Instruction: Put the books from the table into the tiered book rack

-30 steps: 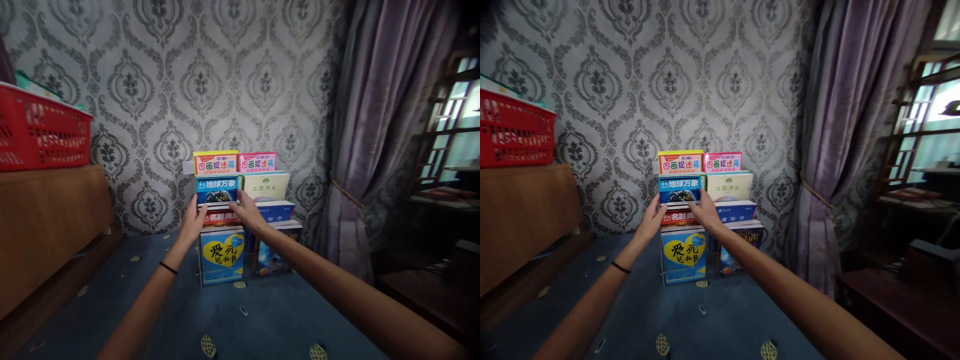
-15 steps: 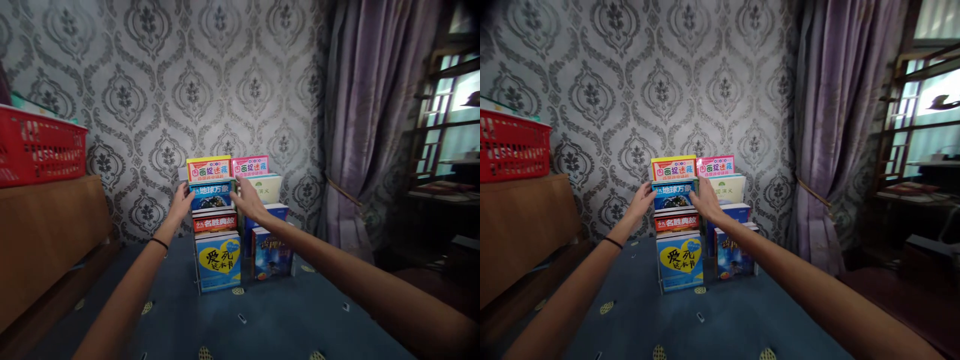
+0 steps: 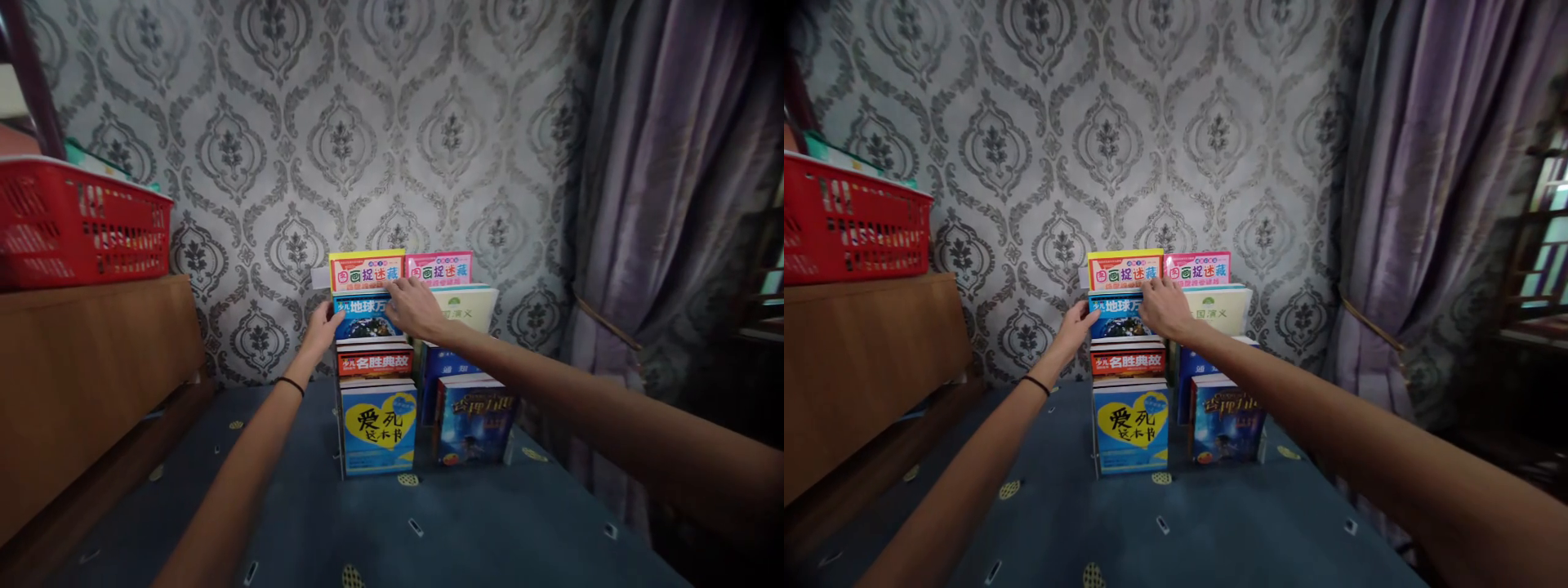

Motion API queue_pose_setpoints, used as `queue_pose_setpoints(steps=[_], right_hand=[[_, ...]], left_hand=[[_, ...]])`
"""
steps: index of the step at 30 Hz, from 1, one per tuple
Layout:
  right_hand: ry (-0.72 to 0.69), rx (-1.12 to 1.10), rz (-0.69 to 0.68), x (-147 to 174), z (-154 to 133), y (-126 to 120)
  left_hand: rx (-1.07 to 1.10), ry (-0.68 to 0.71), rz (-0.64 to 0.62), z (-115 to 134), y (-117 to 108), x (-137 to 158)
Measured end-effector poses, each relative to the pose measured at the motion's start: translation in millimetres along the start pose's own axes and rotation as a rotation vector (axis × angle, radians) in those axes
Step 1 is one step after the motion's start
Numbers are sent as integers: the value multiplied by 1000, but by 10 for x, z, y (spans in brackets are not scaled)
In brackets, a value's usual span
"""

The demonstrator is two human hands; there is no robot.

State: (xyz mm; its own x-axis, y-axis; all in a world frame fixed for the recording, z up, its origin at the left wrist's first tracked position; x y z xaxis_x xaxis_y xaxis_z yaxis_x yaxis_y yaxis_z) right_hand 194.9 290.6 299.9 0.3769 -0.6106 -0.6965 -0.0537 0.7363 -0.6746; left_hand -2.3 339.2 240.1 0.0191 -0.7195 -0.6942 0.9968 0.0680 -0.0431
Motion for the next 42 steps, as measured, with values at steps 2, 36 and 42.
queue_pose_setpoints(steps=[2, 36, 42], right_hand=[[16, -2, -26, -48, -4, -8], [63, -123, 53, 456, 1334, 234], [-10, -92, 156, 534, 1355, 268]], left_hand=[[-33, 22, 2, -18, -5, -13], [-1150, 644, -279, 970, 1232, -115], [-1247, 453, -431, 700, 1427, -442]])
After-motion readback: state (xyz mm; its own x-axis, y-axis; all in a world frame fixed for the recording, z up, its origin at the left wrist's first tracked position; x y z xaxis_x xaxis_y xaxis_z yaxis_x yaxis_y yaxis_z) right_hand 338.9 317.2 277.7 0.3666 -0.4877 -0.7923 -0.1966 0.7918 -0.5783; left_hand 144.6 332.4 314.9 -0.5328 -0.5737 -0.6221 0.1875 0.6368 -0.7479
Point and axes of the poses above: each hand's wrist, its own x-axis away from the middle knuckle, its own y-axis out of the palm, z = x × y, the point moved 3 cm from there along -x, towards the middle knuckle, and after that the axes turned 1 degree about z, right-handed, at the moved point
